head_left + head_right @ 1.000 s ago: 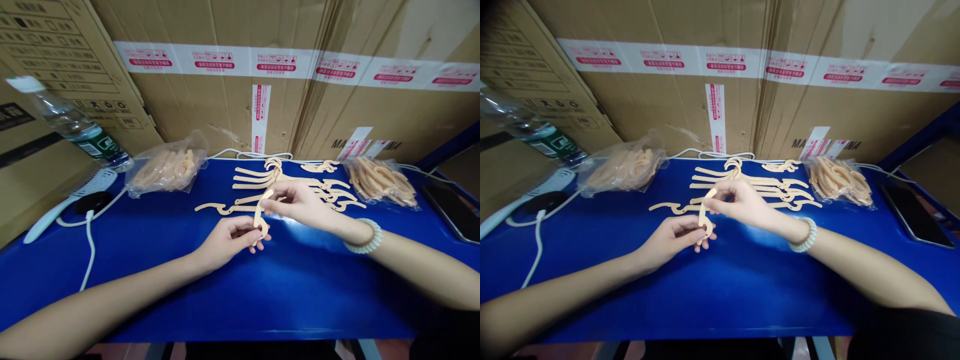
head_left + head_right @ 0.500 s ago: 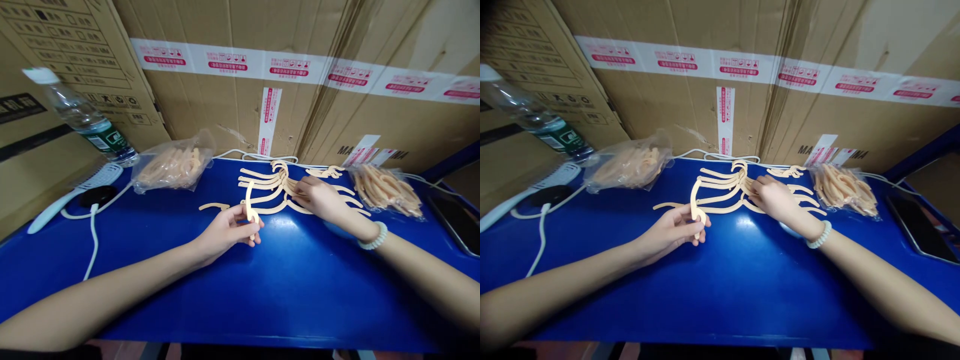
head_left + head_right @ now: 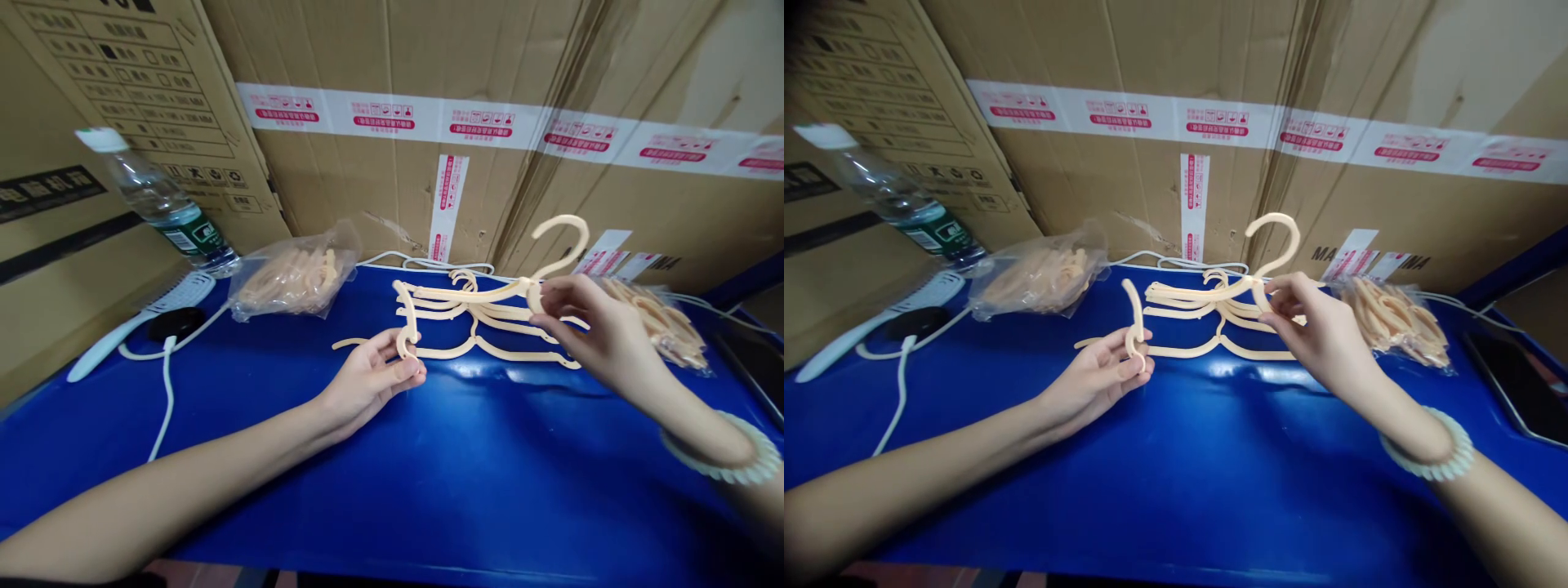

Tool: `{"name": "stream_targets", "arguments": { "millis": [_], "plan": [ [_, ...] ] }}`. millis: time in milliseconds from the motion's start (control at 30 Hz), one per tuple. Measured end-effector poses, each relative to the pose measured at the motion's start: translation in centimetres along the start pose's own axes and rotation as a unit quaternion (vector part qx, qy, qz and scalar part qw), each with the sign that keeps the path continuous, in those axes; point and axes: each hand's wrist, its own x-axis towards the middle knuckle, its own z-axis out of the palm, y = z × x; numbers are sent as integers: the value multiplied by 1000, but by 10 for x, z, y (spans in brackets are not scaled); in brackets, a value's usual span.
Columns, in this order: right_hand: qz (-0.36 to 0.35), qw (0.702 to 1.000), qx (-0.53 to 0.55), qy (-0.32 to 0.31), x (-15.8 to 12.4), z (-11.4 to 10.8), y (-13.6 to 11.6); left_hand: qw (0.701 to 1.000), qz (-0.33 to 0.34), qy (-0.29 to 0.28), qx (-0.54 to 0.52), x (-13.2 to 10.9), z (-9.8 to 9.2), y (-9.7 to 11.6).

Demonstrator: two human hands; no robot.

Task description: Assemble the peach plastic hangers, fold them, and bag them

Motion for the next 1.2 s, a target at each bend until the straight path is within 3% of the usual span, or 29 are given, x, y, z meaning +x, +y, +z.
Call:
{"name": "stream_targets", "arguments": {
  "millis": [133,300,667,867,1067,1200],
  "plan": [
    [7,999,-28,-22,-22,-5,1,1000,11,8,-21,2,-3,0],
    [-37,999,-20,-16,-41,0,6,999,40,15,-31,1,-6,0],
    [-94,995,-9,-4,-58,13,13,997,79,9,15,8,-11,-7],
    [-131,991,-4,-4,-61,19,16,999,48,5,4,6,-8,-8],
    [-132,991,22,12,-62,23,14,999,11,-34,6,3,-6,-7],
    [-157,986,48,2,-60,23,7,1000,8,-14,8,2,-6,-6]
  ]
}}
